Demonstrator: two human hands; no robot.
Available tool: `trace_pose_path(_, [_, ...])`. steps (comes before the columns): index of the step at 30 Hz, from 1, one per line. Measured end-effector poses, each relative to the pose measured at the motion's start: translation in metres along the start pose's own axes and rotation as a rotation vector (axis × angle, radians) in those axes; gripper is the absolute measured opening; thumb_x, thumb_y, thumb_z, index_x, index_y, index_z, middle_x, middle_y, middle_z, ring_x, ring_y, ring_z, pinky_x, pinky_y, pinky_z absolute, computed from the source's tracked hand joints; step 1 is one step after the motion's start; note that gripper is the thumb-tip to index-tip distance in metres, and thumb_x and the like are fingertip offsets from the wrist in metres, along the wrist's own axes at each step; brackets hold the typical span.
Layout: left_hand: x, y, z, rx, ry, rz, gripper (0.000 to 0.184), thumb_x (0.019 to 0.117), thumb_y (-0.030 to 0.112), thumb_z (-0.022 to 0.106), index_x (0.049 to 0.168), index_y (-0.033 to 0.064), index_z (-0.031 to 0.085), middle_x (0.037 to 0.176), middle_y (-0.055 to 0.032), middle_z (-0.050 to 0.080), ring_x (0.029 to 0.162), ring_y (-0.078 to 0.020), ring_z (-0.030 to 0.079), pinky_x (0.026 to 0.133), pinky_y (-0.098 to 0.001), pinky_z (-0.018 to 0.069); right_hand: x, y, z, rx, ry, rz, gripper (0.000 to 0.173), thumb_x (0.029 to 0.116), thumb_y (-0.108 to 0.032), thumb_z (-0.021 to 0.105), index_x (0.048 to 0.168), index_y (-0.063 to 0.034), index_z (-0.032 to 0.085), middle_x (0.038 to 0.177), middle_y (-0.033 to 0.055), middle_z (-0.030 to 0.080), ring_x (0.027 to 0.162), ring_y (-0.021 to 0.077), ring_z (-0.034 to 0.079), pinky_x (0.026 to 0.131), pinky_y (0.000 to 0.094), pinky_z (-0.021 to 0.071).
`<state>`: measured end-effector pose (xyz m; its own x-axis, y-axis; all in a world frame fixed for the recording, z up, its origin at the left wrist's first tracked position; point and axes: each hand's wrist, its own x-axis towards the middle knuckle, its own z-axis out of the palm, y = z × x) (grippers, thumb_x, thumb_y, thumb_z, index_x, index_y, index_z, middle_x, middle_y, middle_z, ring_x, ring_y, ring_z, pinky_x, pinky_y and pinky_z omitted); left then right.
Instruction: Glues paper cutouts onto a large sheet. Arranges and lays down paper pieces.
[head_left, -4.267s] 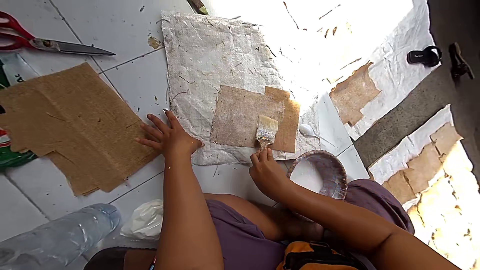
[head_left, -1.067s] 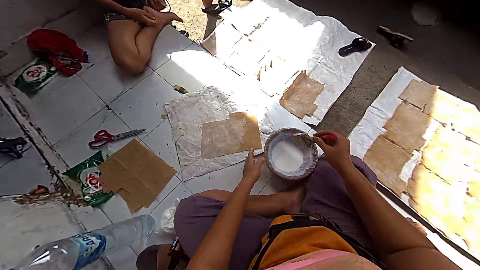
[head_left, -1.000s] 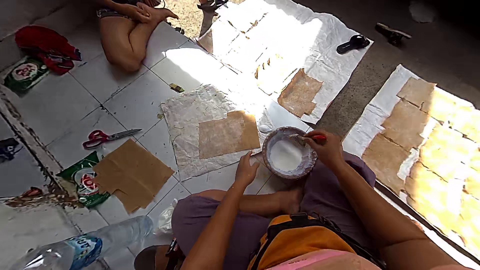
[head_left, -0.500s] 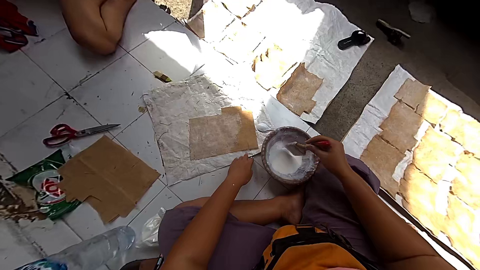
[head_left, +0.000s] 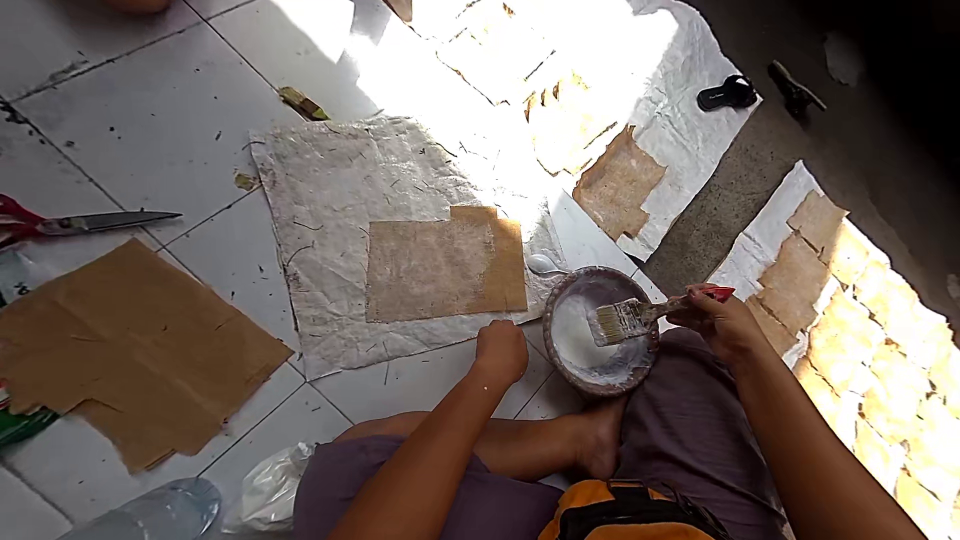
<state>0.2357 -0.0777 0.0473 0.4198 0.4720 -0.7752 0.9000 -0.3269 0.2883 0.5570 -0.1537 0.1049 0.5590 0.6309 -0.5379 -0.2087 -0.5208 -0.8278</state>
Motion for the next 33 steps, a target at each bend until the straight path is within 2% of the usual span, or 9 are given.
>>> trace_pose_path(6, [-0.006, 0.0, -0.003, -0.031, -0.115, -0.043, 0.043, 0.1017, 0.031, 0.056, 0.114, -0.0091, 0.067, 0.137, -0.0288, 0.056, 0.123, -0.0445, 0.058, 0.092, -0.0593, 0.0522, 0.004, -0.059, 0.068, 0.073, -0.194, -0.274, 0.014, 0.1087, -0.007, 0.041, 0.109, -0.0099, 0.055, 0.092, 0.0066, 0.076, 0.079, 0.0214, 0.077, 0.076, 0.0375, 0.0658])
trace_pose_path(11, [-0.006, -0.002, -0.009, -0.052, -0.175, -0.033, 0.046, 0.102, 0.032, 0.057, 0.116, -0.0106, 0.066, 0.144, -0.0309, 0.05, 0.123, -0.0458, 0.058, 0.09, -0.0582, 0.0539, 0.024, -0.052, 0.193, -0.076, -0.454, -0.728, 0.018, 0.0949, 0.0, 0.066, 0.105, -0.012, 0.059, 0.099, -0.0017, 0.074, 0.089, 0.0122, 0.075, 0.083, 0.0337, 0.0651])
trace_pose_path(14, [-0.006, -0.003, -0.01, -0.068, -0.194, -0.026, 0.042, 0.1014, 0.028, 0.057, 0.115, -0.0107, 0.065, 0.141, -0.0305, 0.052, 0.121, -0.0454, 0.059, 0.088, -0.058, 0.0545, 0.035, -0.023, 0.248, -0.384, -0.537, -1.117, 0.012, 0.0902, -0.001, 0.073, 0.1, 0.0016, 0.068, 0.101, 0.0086, 0.072, 0.096, 0.0133, 0.072, 0.087, 0.0299, 0.061])
trace_pose_path(16, [-0.005, -0.002, -0.01, -0.054, -0.201, -0.016, 0.038, 0.1009, 0.024, 0.056, 0.113, -0.0099, 0.066, 0.133, -0.0287, 0.058, 0.118, -0.0444, 0.061, 0.086, -0.0573, 0.0546, 0.033, -0.006, 0.258, -0.678, -0.604, -1.289, 0.007, 0.0916, -0.007, 0.073, 0.097, -0.0021, 0.074, 0.101, 0.0114, 0.074, 0.096, 0.0205, 0.072, 0.086, 0.0366, 0.0604])
trace_pose_path(20, [-0.003, -0.001, -0.011, -0.089, -0.257, -0.016, 0.04, 0.1005, 0.023, 0.056, 0.123, -0.0094, 0.062, 0.136, -0.0282, 0.056, 0.124, -0.0445, 0.057, 0.091, -0.0569, 0.0529, 0.012, -0.009, 0.245, -0.835, -0.697, -1.338, 0.013, 0.0958, -0.018, 0.068, 0.095, -0.0082, 0.076, 0.099, 0.007, 0.075, 0.092, 0.018, 0.073, 0.08, 0.0342, 0.0605])
trace_pose_path(24, [-0.002, 0.001, -0.012, -0.1, -0.272, -0.023, 0.04, 0.1005, 0.024, 0.058, 0.119, -0.0106, 0.063, 0.136, -0.0298, 0.056, 0.121, -0.045, 0.059, 0.086, -0.0565, 0.0549, 0.026, -0.013, 0.262, -0.749, -0.554, -1.418, 0.009, 0.0925, -0.012, 0.071, 0.095, -0.0044, 0.075, 0.101, 0.0121, 0.075, 0.098, 0.0226, 0.073, 0.087, 0.0347, 0.0596])
trace_pose_path(27, [-0.004, -0.001, -0.013, -0.091, -0.259, -0.017, 0.043, 0.1022, 0.028, 0.056, 0.117, -0.0123, 0.062, 0.132, -0.0313, 0.057, 0.116, -0.0457, 0.061, 0.083, -0.0569, 0.0546, 0.032, 0.005, 0.269, -0.83, -0.635, -1.437, 0.009, 0.094, -0.011, 0.069, 0.093, -0.0058, 0.076, 0.102, 0.0123, 0.074, 0.098, 0.0247, 0.073, 0.084, 0.0379, 0.0606])
trace_pose_path(30, [-0.002, 0.001, -0.012, -0.122, -0.288, -0.029, 0.047, 0.1016, 0.029, 0.058, 0.125, -0.0126, 0.059, 0.143, -0.0328, 0.049, 0.125, -0.0475, 0.056, 0.087, -0.0574, 0.0545, 0.014, -0.008, 0.263, -0.866, -0.678, -1.425, 0.012, 0.0952, -0.014, 0.065, 0.092, -0.0083, 0.076, 0.098, 0.0086, 0.075, 0.09, 0.0206, 0.073, 0.077, 0.0342, 0.06])
trace_pose_path(33, [-0.001, 0.003, -0.011, -0.137, -0.279, -0.033, 0.048, 0.1009, 0.031, 0.059, 0.121, -0.0121, 0.062, 0.14, -0.0323, 0.051, 0.122, -0.0468, 0.058, 0.085, -0.0568, 0.0551, 0.023, -0.016, 0.272, -0.781, -0.577, -1.476, 0.011, 0.0942, -0.013, 0.069, 0.094, -0.0048, 0.076, 0.1, 0.0116, 0.075, 0.096, 0.0228, 0.073, 0.084, 0.0344, 0.06])
